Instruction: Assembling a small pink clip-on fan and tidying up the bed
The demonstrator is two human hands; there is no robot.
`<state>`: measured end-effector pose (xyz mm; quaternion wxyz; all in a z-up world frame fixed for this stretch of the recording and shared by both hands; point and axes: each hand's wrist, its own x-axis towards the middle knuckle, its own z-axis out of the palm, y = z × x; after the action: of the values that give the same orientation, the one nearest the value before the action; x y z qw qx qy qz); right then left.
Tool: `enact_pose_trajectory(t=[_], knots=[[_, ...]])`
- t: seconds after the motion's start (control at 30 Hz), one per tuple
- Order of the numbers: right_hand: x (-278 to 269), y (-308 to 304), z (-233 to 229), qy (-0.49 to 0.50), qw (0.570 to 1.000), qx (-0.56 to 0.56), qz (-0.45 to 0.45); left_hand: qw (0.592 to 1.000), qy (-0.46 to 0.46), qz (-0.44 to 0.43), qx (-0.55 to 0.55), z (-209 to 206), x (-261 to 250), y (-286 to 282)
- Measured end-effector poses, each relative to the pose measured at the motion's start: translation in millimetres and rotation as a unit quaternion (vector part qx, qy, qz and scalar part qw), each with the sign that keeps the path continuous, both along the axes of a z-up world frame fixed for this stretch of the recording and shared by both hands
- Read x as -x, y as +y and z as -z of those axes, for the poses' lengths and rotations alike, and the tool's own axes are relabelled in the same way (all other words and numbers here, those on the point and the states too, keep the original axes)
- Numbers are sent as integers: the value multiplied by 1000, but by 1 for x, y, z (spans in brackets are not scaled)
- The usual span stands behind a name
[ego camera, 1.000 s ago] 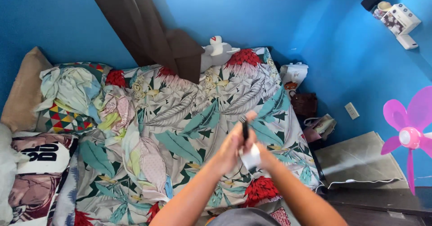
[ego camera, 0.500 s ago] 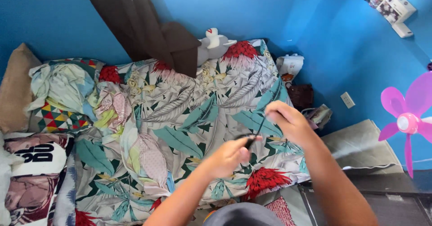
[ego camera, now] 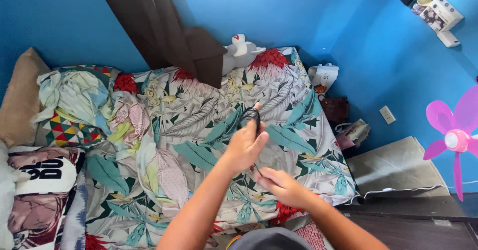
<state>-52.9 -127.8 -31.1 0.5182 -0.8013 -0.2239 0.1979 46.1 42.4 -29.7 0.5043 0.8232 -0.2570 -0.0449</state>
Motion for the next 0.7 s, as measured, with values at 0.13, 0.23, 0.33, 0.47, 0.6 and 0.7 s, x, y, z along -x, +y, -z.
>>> enact_pose_trajectory(t=[0.13,0.23,0.33,0.47,0.6,0.7], knots=[[-15,-51,-21,-149,987,53,39,990,17,37,-132,-16,12,11],[-36,-69,-62,-332,942,26,37,986,11,105,-131,-23,34,4],[-52,-66,-87,-340,938,40,53,968,40,240,58,-41,58,-4],[-78,-64,-20,-207,966,-88,125,902,157,284,286,-62,73,-4],[-73,-38,89,120,947,-206,216,891,63,237,382,-74,62,-2],[-34,-7,136,48,987,-79,129,940,-61,137,308,-101,44,4]])
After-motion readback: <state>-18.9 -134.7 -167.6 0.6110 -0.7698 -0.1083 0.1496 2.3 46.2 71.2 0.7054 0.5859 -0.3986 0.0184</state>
